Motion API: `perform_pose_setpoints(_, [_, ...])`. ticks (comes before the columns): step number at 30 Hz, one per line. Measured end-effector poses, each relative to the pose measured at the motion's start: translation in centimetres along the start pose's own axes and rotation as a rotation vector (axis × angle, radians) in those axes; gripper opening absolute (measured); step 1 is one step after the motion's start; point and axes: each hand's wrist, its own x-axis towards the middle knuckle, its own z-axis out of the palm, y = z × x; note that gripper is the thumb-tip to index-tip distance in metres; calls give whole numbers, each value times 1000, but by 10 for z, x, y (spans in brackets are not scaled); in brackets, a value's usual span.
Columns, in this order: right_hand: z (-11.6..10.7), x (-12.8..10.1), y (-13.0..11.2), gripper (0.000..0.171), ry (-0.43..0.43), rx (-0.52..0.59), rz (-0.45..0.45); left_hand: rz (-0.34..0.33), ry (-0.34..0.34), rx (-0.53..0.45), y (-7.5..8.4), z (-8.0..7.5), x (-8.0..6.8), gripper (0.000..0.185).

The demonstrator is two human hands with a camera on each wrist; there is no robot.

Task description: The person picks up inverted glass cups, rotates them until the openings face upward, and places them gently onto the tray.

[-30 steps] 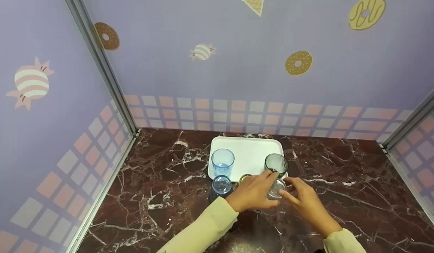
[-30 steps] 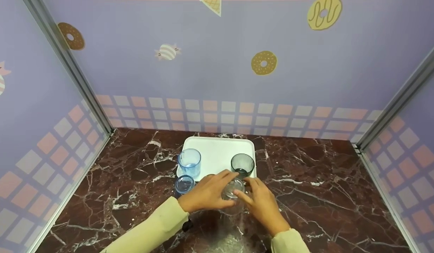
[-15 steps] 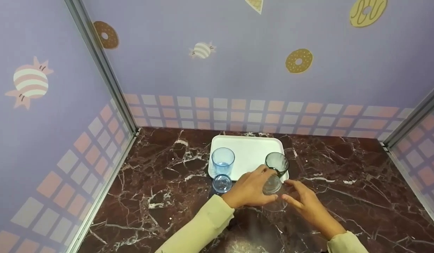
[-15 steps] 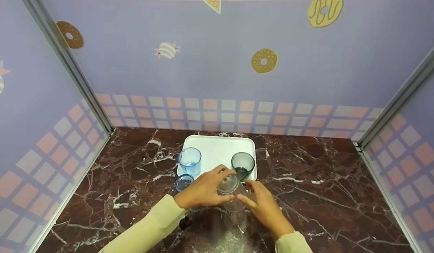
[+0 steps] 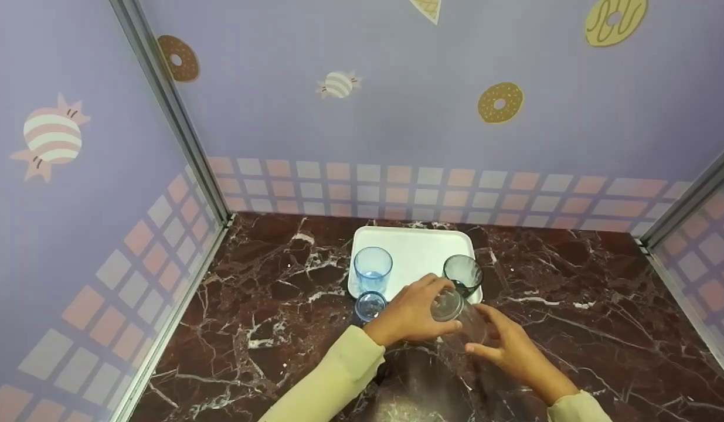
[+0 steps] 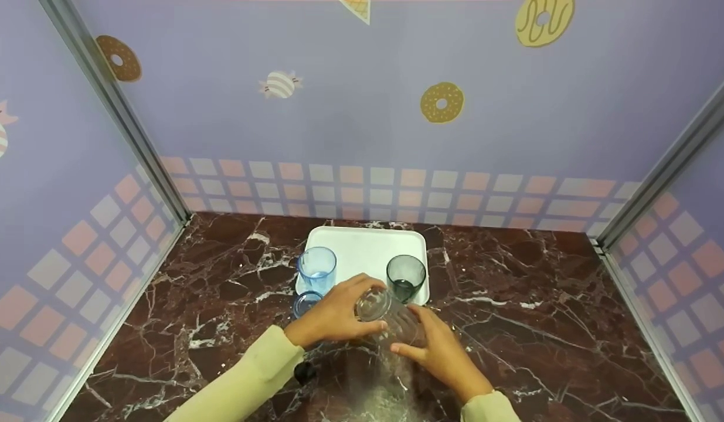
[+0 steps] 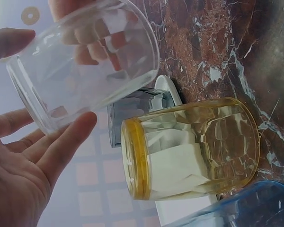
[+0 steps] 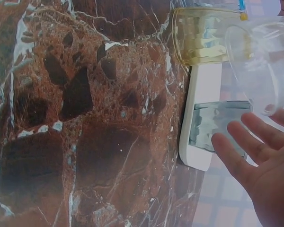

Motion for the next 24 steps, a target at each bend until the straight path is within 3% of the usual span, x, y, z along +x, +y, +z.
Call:
perform_pose_setpoints(8, [1,0,2,78,22,25,26,-26,-1,-60,-3,0,0,59])
perform_pose_setpoints(17, [0,1,0,80,-14,86,79,-17,4,-93,-8,0,-1,57])
perform_pose_setpoints(24, [-2,0,-3,77,-2,50,90,-5,15,-176,-13,2,0,51])
